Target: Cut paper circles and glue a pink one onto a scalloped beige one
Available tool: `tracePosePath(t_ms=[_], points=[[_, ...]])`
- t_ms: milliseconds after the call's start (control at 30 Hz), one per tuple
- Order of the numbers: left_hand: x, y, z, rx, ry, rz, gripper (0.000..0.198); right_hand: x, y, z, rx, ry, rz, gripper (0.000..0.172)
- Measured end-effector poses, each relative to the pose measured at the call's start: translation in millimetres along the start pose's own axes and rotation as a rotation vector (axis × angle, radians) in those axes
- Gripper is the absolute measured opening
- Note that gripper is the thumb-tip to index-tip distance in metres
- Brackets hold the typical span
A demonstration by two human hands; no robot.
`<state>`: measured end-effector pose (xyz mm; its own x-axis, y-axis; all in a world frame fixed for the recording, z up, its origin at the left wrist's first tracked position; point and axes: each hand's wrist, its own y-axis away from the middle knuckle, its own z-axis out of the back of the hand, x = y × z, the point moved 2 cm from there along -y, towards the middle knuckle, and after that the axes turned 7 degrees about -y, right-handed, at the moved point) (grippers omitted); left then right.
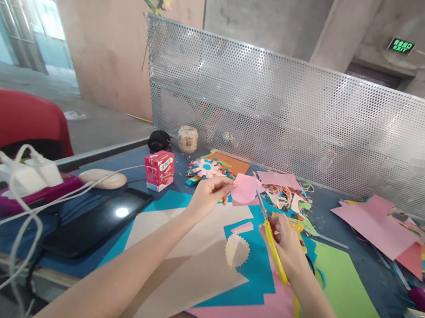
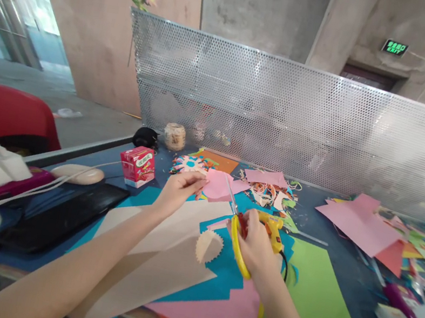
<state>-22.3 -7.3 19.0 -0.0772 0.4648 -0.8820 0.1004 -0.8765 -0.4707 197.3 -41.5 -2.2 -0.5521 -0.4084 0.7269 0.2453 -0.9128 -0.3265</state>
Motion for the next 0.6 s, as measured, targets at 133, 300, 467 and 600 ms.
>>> tracePosePath(t_ms=[133,300,467,600], points=[[2.2,-1.1,1.1,-0.009,0.026,0.026,0.021,-0.1,-0.6,-0.2,0.0,0.01,-0.001,0.032],[7.3,-4.5,4.4,-0.047,0.096,0.096,0.029,-4.3,-2.2,-0.5,0.004,0.058,-0.008,0.034],[11.4,-1.7,-1.9,-0.015,0.21,0.245,0.047,-7.6,-3.6,-1.2,0.017,0.101,-0.014,0.032],[14.5,3.8,-11.1,0.097,0.272,0.384,0.056,-6.0,-3.2,-0.9,0.008,0.113,-0.015,0.034]])
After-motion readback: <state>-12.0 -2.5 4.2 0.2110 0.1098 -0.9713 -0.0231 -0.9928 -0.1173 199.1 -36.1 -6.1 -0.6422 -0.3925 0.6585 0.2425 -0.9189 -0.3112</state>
